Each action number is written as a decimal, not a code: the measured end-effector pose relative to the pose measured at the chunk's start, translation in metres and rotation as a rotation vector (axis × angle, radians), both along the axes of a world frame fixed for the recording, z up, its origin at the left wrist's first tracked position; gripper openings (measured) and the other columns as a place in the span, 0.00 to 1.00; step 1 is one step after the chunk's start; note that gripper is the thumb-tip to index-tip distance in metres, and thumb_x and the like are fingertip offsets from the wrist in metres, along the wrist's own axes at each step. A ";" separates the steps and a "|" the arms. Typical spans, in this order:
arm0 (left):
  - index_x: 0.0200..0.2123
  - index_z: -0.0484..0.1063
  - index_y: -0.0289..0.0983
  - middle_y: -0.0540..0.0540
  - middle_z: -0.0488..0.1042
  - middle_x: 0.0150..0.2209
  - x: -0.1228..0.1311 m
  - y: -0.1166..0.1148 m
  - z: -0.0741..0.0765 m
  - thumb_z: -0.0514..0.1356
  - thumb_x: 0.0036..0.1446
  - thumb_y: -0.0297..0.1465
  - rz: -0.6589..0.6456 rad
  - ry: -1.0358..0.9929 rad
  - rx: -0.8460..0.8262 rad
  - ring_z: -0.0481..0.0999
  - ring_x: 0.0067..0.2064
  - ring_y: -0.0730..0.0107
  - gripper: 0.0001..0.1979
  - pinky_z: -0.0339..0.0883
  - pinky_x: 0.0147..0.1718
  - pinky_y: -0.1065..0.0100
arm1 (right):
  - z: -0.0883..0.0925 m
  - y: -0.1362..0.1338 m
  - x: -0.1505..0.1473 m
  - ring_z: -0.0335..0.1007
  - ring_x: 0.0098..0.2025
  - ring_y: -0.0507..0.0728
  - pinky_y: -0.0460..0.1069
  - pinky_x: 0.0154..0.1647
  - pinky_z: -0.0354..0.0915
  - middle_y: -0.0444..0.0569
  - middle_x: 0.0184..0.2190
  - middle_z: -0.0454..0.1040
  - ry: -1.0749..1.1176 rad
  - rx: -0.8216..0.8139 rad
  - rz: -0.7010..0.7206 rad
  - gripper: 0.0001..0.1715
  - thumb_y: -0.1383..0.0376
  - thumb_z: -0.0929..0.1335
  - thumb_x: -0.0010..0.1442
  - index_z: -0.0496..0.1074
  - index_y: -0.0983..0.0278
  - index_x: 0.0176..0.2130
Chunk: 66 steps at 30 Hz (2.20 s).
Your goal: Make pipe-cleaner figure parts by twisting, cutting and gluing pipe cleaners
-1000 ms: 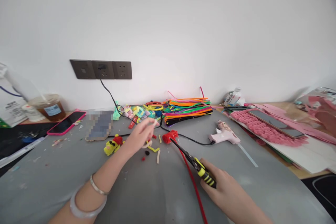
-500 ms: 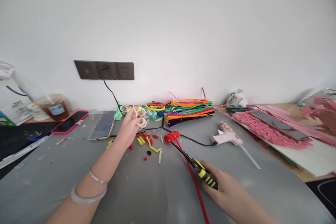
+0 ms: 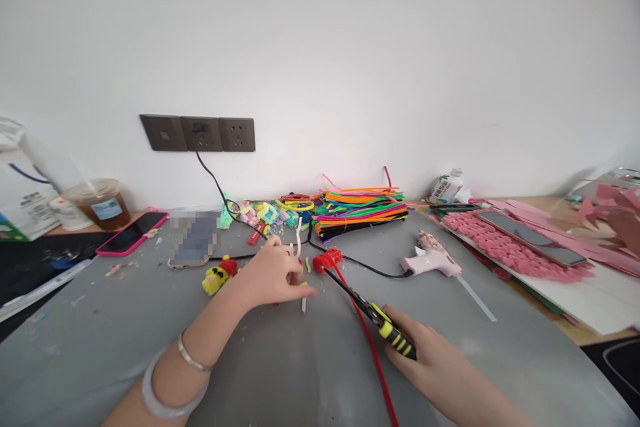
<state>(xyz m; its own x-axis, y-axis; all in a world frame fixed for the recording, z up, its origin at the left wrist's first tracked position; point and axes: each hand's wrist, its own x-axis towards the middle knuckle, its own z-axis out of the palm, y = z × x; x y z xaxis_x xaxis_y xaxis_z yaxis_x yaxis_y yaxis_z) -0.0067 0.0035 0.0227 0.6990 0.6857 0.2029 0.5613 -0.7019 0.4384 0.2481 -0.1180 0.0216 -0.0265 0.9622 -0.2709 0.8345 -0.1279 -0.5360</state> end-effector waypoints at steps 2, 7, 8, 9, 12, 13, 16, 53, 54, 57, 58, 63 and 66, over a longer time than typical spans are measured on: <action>0.15 0.64 0.39 0.51 0.69 0.19 0.005 -0.007 0.001 0.67 0.50 0.45 -0.047 0.065 -0.034 0.68 0.31 0.64 0.22 0.53 0.43 0.59 | 0.000 0.000 0.000 0.77 0.39 0.63 0.49 0.34 0.65 0.49 0.36 0.81 0.015 0.002 0.010 0.20 0.65 0.60 0.56 0.75 0.59 0.45; 0.20 0.68 0.39 0.51 0.71 0.22 0.011 -0.017 0.001 0.62 0.50 0.28 -0.070 0.128 -0.081 0.68 0.32 0.65 0.08 0.52 0.46 0.59 | -0.001 0.000 0.002 0.77 0.39 0.63 0.49 0.34 0.66 0.50 0.36 0.82 0.051 0.013 0.017 0.21 0.63 0.61 0.56 0.75 0.60 0.45; 0.20 0.67 0.38 0.51 0.71 0.23 0.011 -0.018 0.002 0.60 0.49 0.25 -0.071 0.143 -0.081 0.68 0.32 0.66 0.08 0.52 0.46 0.59 | -0.001 0.000 0.002 0.77 0.40 0.63 0.50 0.34 0.66 0.50 0.37 0.82 0.046 0.009 0.018 0.22 0.63 0.60 0.55 0.75 0.60 0.46; 0.21 0.67 0.38 0.51 0.71 0.23 0.011 -0.018 0.003 0.59 0.48 0.24 -0.071 0.151 -0.083 0.68 0.33 0.66 0.07 0.53 0.46 0.59 | -0.001 0.000 0.002 0.77 0.40 0.63 0.50 0.35 0.66 0.51 0.38 0.82 0.038 0.005 0.019 0.22 0.63 0.60 0.55 0.75 0.60 0.46; 0.24 0.68 0.38 0.49 0.73 0.28 0.011 -0.017 0.005 0.58 0.49 0.25 -0.046 0.071 -0.125 0.70 0.37 0.63 0.05 0.56 0.46 0.60 | -0.002 0.000 0.003 0.77 0.40 0.63 0.50 0.36 0.66 0.51 0.39 0.81 0.019 -0.005 0.017 0.22 0.63 0.59 0.55 0.75 0.60 0.45; 0.26 0.68 0.39 0.49 0.74 0.30 0.011 -0.016 0.005 0.58 0.50 0.26 -0.021 0.008 -0.160 0.71 0.38 0.63 0.03 0.57 0.45 0.61 | -0.002 0.000 0.003 0.77 0.40 0.63 0.50 0.35 0.66 0.51 0.39 0.81 0.016 -0.003 0.012 0.22 0.62 0.59 0.55 0.75 0.60 0.45; 0.31 0.69 0.39 0.47 0.76 0.34 0.011 -0.012 0.006 0.57 0.56 0.31 0.086 -0.252 -0.366 0.72 0.37 0.65 0.04 0.61 0.37 0.65 | -0.005 -0.001 0.005 0.77 0.40 0.63 0.50 0.35 0.66 0.51 0.37 0.81 0.008 0.027 -0.019 0.21 0.62 0.60 0.55 0.74 0.61 0.45; 0.30 0.75 0.34 0.46 0.78 0.30 0.021 -0.011 -0.003 0.68 0.48 0.43 0.138 -0.610 -1.099 0.80 0.31 0.67 0.17 0.62 0.25 0.73 | -0.012 0.002 -0.001 0.76 0.43 0.64 0.50 0.34 0.64 0.51 0.38 0.80 -0.073 0.017 -0.026 0.22 0.63 0.59 0.55 0.72 0.60 0.47; 0.30 0.75 0.34 0.46 0.78 0.30 0.021 -0.011 -0.002 0.68 0.49 0.43 0.137 -0.608 -1.096 0.80 0.31 0.67 0.17 0.62 0.25 0.73 | -0.011 0.002 -0.001 0.77 0.42 0.64 0.49 0.34 0.64 0.51 0.37 0.80 -0.070 0.016 -0.024 0.21 0.64 0.59 0.55 0.72 0.60 0.46; 0.30 0.74 0.34 0.47 0.77 0.29 0.022 -0.011 0.000 0.68 0.49 0.43 0.143 -0.610 -1.087 0.80 0.31 0.68 0.17 0.63 0.25 0.73 | -0.011 0.004 0.000 0.77 0.40 0.63 0.49 0.34 0.63 0.50 0.34 0.80 -0.057 0.019 -0.016 0.21 0.65 0.60 0.55 0.72 0.60 0.46; 0.30 0.74 0.34 0.47 0.77 0.29 0.022 -0.012 0.000 0.68 0.50 0.43 0.143 -0.613 -1.084 0.80 0.31 0.69 0.17 0.63 0.25 0.73 | -0.011 0.004 0.000 0.77 0.40 0.63 0.49 0.35 0.63 0.49 0.33 0.80 -0.049 0.025 -0.013 0.21 0.66 0.60 0.55 0.72 0.60 0.46; 0.31 0.74 0.34 0.47 0.77 0.30 0.022 -0.012 -0.001 0.67 0.51 0.43 0.122 -0.630 -1.076 0.80 0.31 0.70 0.17 0.64 0.26 0.74 | -0.013 0.004 0.001 0.77 0.40 0.63 0.49 0.36 0.63 0.48 0.32 0.79 -0.012 0.048 -0.013 0.21 0.67 0.60 0.55 0.72 0.60 0.46; 0.31 0.73 0.35 0.47 0.77 0.32 0.021 -0.012 -0.002 0.65 0.54 0.46 0.136 -0.640 -1.082 0.80 0.31 0.71 0.18 0.64 0.26 0.74 | -0.014 0.003 -0.001 0.77 0.40 0.63 0.49 0.36 0.63 0.49 0.34 0.80 -0.036 0.037 -0.028 0.20 0.67 0.60 0.55 0.71 0.60 0.46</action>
